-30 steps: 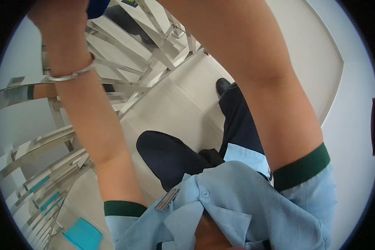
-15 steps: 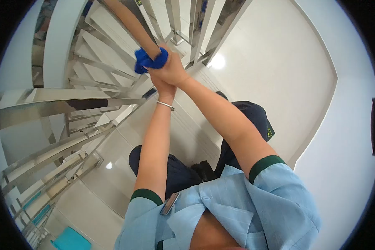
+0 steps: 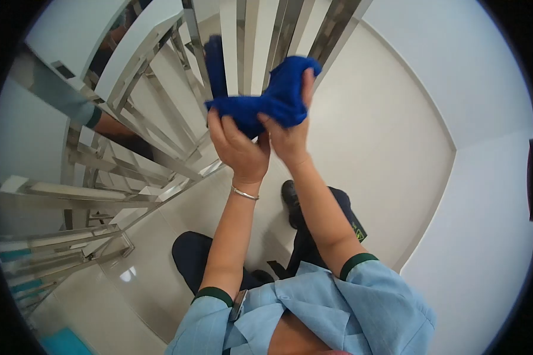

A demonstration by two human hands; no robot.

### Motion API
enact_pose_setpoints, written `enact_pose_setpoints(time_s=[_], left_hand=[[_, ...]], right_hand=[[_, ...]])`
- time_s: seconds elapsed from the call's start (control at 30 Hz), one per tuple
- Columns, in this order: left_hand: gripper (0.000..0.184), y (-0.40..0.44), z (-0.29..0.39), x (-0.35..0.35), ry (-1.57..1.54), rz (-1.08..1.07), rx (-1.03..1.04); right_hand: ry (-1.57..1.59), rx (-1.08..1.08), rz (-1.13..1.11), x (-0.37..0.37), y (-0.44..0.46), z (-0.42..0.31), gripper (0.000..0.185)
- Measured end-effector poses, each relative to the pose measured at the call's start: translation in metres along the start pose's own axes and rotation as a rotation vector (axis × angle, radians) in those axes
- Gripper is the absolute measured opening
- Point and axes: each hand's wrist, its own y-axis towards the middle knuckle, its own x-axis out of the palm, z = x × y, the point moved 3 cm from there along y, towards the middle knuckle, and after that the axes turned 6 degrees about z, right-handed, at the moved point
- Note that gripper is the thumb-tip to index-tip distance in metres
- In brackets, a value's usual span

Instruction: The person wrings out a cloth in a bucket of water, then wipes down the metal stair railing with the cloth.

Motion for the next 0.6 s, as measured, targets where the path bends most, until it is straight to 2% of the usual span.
enact_pose_setpoints(time_s=[0.07, 0.13, 0.2, 0.27, 0.3, 0.33, 0.4, 0.43, 0.47, 0.53, 0.57, 0.6], left_hand=[[0.071, 0.029, 0.029, -0.003, -0.018, -0.012, 0.036], [0.071, 0.066, 0.046, 0.011, -0.078, 0.091, 0.109], [0.071, 0.105, 0.054, 0.029, 0.053, 0.048, 0.097], [0.07, 0.135, 0.07, 0.037, 0.056, 0.077, 0.1], [0.059, 0.149, 0.076, 0.038, 0.055, 0.138, 0.131], [0.059, 0.156, 0.073, 0.054, 0.053, 0.147, 0.127], [0.042, 0.158, 0.061, 0.095, -0.032, -0.095, 0.049], [0.029, 0.149, 0.064, 0.096, -0.198, -0.109, -0.005], [0.029, 0.141, 0.059, 0.101, -0.197, -0.098, -0.001], [0.021, 0.111, 0.042, 0.117, -0.23, -0.255, -0.08], [0.021, 0.1, 0.036, 0.125, -0.216, -0.264, -0.087], [0.019, 0.087, 0.032, 0.13, -0.266, -0.273, -0.156]], right_hand=[[0.112, -0.063, 0.035, -0.016, 0.032, -0.024, 0.098], [-0.072, -0.244, 0.063, -0.021, 0.074, -0.036, 0.098], [-0.234, -0.304, 0.119, -0.014, 0.114, -0.054, 0.099], [-0.132, -0.197, 0.139, -0.006, 0.146, -0.076, 0.083], [-0.133, -0.2, 0.134, -0.004, 0.151, -0.079, 0.083], [-0.178, -0.218, 0.171, -0.005, 0.157, -0.082, 0.085], [-0.27, -0.238, 0.244, -0.007, 0.161, -0.084, 0.088], [-0.295, -0.259, 0.295, -0.006, 0.153, -0.08, 0.082], [-0.288, -0.268, 0.295, -0.002, 0.153, -0.068, 0.082], [-0.242, -0.061, 0.206, 0.003, 0.145, -0.033, 0.074], [-0.225, 0.004, 0.182, 0.008, 0.147, -0.014, 0.057], [-0.224, 0.029, 0.181, 0.008, 0.143, -0.01, 0.057]])
